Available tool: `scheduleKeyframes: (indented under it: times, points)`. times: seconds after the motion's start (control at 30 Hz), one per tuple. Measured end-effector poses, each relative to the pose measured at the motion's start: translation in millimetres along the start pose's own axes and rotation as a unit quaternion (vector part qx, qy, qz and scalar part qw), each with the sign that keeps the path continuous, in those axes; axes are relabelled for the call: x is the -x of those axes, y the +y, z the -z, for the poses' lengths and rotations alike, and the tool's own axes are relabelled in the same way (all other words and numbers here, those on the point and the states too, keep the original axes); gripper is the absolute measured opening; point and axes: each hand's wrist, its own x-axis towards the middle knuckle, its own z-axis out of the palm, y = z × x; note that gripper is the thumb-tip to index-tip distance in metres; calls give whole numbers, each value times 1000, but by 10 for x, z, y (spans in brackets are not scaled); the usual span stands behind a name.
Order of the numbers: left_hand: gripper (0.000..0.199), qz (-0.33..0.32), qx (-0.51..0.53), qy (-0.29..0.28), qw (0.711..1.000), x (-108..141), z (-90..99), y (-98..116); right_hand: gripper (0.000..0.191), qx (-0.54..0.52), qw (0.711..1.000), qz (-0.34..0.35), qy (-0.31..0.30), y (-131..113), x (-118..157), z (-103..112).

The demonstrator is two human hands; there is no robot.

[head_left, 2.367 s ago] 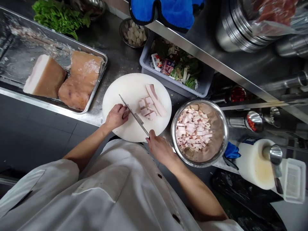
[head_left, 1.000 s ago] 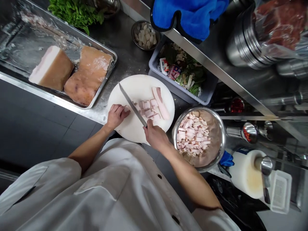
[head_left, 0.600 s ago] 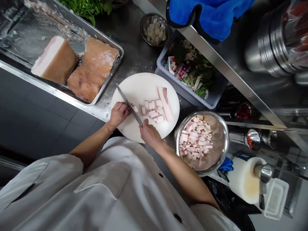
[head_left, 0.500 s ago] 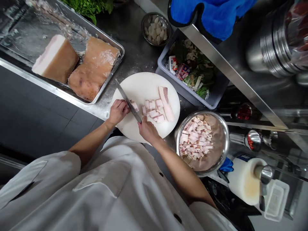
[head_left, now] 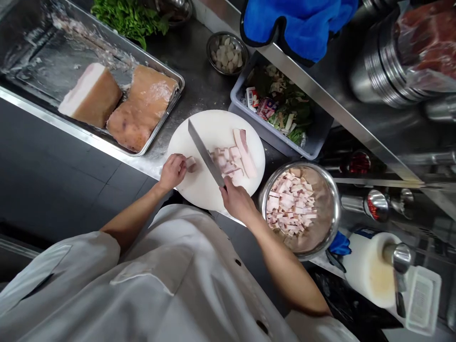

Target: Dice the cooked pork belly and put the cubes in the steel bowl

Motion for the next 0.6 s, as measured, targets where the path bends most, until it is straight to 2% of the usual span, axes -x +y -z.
scheduleKeyframes:
  times: [0.1,0.23,0.43,0.6]
  points:
    - [13,-4,-3,9,1000,22,-37,-1,25,48,998,18,-24,-58,344,44]
    - [12,-16,-11,29,999,16,-88,-16,19,84,995,23,-42,-135,482,33]
    - [14,-24,-8,29,999,12,-98,-22,19,66,995,6,-74,-227,236,-64]
    - [15,-22,-8,32,999,23,-102,-4,24,56,996,8,-73,-273,-1,-19]
